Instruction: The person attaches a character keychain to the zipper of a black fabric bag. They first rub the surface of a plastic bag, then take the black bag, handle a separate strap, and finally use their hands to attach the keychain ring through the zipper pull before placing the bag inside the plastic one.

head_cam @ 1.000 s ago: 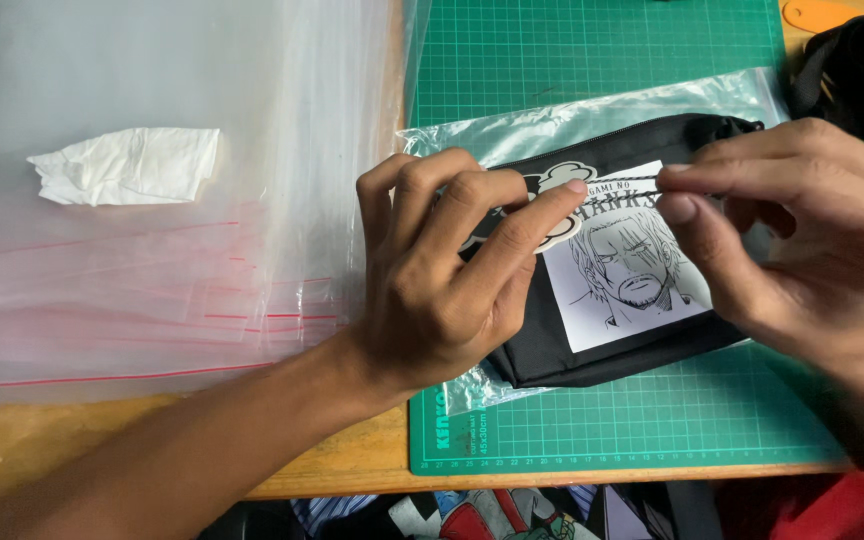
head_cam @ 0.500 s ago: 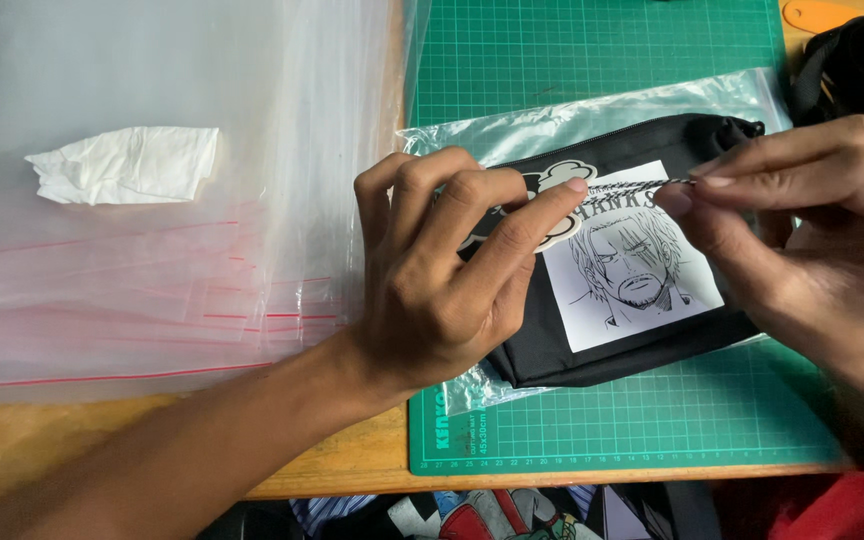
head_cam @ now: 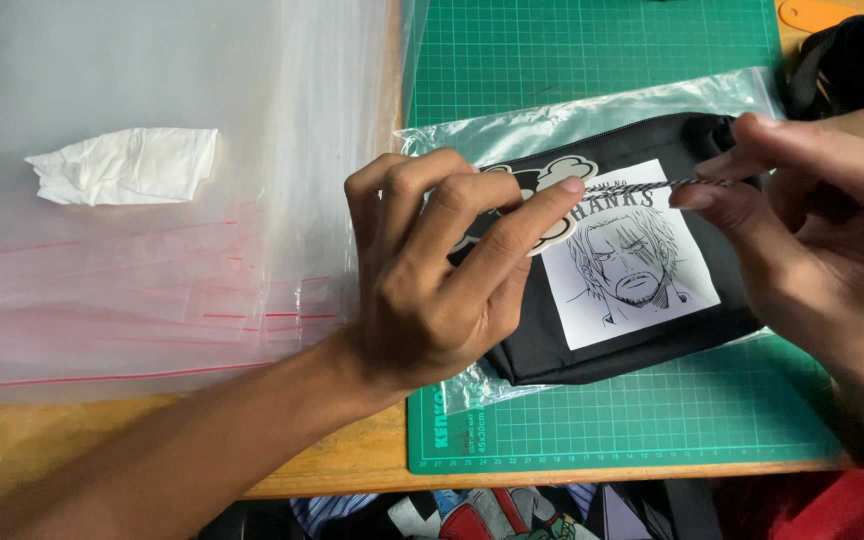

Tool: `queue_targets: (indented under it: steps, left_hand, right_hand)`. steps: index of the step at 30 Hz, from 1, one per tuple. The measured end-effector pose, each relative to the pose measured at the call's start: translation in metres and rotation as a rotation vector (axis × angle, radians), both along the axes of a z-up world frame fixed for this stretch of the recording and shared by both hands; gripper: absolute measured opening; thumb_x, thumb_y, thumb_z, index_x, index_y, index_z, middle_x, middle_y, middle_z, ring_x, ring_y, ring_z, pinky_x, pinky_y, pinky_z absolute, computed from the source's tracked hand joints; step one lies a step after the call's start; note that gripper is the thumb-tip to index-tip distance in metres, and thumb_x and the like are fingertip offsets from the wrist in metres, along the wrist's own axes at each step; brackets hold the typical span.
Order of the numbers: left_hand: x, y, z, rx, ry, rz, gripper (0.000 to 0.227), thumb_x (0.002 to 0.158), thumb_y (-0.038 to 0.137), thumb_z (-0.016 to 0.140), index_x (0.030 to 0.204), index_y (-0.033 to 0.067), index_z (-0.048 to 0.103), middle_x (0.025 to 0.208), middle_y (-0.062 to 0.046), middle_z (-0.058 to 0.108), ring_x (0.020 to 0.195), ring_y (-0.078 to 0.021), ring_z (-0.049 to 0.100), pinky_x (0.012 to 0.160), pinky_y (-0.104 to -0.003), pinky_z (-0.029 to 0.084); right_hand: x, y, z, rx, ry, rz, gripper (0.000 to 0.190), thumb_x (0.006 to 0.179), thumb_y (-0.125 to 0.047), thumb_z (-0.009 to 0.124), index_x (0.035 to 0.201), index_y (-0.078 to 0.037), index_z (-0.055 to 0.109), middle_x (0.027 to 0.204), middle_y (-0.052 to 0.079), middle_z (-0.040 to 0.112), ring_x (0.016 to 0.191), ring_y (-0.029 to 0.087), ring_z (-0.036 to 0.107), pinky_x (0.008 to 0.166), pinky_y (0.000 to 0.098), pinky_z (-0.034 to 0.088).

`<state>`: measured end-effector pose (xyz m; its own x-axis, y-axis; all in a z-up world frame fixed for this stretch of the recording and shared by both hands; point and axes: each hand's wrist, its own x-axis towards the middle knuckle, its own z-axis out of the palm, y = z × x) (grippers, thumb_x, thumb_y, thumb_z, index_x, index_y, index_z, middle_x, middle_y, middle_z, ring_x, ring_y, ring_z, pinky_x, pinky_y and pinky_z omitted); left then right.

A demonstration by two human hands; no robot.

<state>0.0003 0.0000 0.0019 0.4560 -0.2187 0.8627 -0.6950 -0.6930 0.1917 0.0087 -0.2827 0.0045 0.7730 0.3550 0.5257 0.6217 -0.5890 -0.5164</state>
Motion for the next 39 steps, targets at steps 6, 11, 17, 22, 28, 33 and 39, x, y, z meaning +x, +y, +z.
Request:
queue_targets:
  steps: [6, 11, 17, 22, 28, 33, 39]
  left_hand:
    - [-0.005, 0.001, 0.006, 0.027, -0.023, -0.024, 0.015, 0.104, 0.006, 0.067, 0.114, 0.0124, 0.075, 0.095, -0.002, 0.064, 0.091, -0.0247, 0.059, 0.088, -0.043, 0.038]
    - [-0.007, 0.001, 0.011, 0.008, -0.021, -0.025, 0.019, 0.1, 0.0, 0.065, 0.111, 0.0108, 0.076, 0.094, -0.001, 0.063, 0.09, -0.025, 0.059, 0.087, -0.042, 0.038]
    - [-0.016, 0.0, 0.026, -0.011, 0.039, -0.074, 0.026, 0.095, -0.005, 0.058, 0.108, 0.0097, 0.077, 0.094, -0.003, 0.063, 0.09, -0.0263, 0.058, 0.089, -0.043, 0.038]
    - [-0.022, -0.005, 0.033, -0.079, 0.143, -0.144, 0.022, 0.099, 0.003, 0.056, 0.106, 0.0079, 0.076, 0.092, -0.005, 0.064, 0.088, -0.0279, 0.06, 0.09, -0.043, 0.036]
    - [-0.025, -0.01, 0.034, -0.272, 0.432, -0.388, 0.014, 0.099, 0.007, 0.062, 0.092, -0.0049, 0.065, 0.089, -0.011, 0.065, 0.083, -0.0282, 0.057, 0.079, -0.037, 0.047]
    - [-0.026, -0.011, 0.034, -0.457, 0.824, -0.365, 0.028, 0.091, 0.019, 0.076, 0.113, 0.0058, 0.065, 0.102, -0.004, 0.077, 0.09, -0.0131, 0.076, 0.086, -0.025, 0.063]
    - [-0.025, -0.013, 0.023, -0.365, 0.922, -0.35, 0.038, 0.081, 0.033, 0.082, 0.109, 0.0112, 0.069, 0.086, 0.001, 0.081, 0.086, -0.0087, 0.079, 0.089, -0.025, 0.058]
  right_hand:
    - [0.004, 0.032, 0.033, 0.004, 0.044, 0.051, 0.016, 0.117, 0.025, 0.069, 0.107, 0.011, 0.067, 0.091, 0.02, 0.068, 0.063, 0.015, 0.052, 0.057, 0.0239, 0.031]
    - [0.01, 0.005, 0.018, 0.016, 0.027, 0.036, 0.018, 0.119, 0.02, 0.07, 0.106, 0.009, 0.063, 0.104, 0.022, 0.063, 0.097, 0.026, 0.064, 0.081, 0.0303, 0.048]
    - [0.018, -0.02, 0.018, 0.072, 0.029, 0.139, 0.013, 0.106, -0.005, 0.07, 0.109, 0.001, 0.058, 0.117, 0.019, 0.058, 0.102, 0.022, 0.063, 0.093, 0.0286, 0.049]
    - [0.022, -0.022, 0.019, 0.118, -0.005, 0.188, 0.016, 0.104, -0.012, 0.065, 0.104, 0.0, 0.054, 0.11, 0.019, 0.06, 0.097, 0.022, 0.067, 0.094, 0.0295, 0.051]
    - [0.014, -0.004, 0.035, 0.221, 0.155, 0.174, 0.019, 0.109, -0.018, 0.052, 0.107, -0.001, 0.046, 0.11, 0.023, 0.066, 0.101, 0.024, 0.07, 0.097, 0.0299, 0.051]
    - [0.013, -0.002, 0.039, 0.32, 0.273, 0.204, 0.025, 0.106, -0.029, 0.049, 0.101, -0.004, 0.045, 0.093, 0.019, 0.064, 0.108, 0.027, 0.077, 0.07, 0.0217, 0.057]
    - [0.006, 0.001, 0.041, 0.451, 0.425, 0.307, 0.013, 0.106, -0.022, 0.05, 0.098, -0.014, 0.043, 0.073, 0.01, 0.067, 0.099, 0.022, 0.083, 0.042, 0.0129, 0.035]
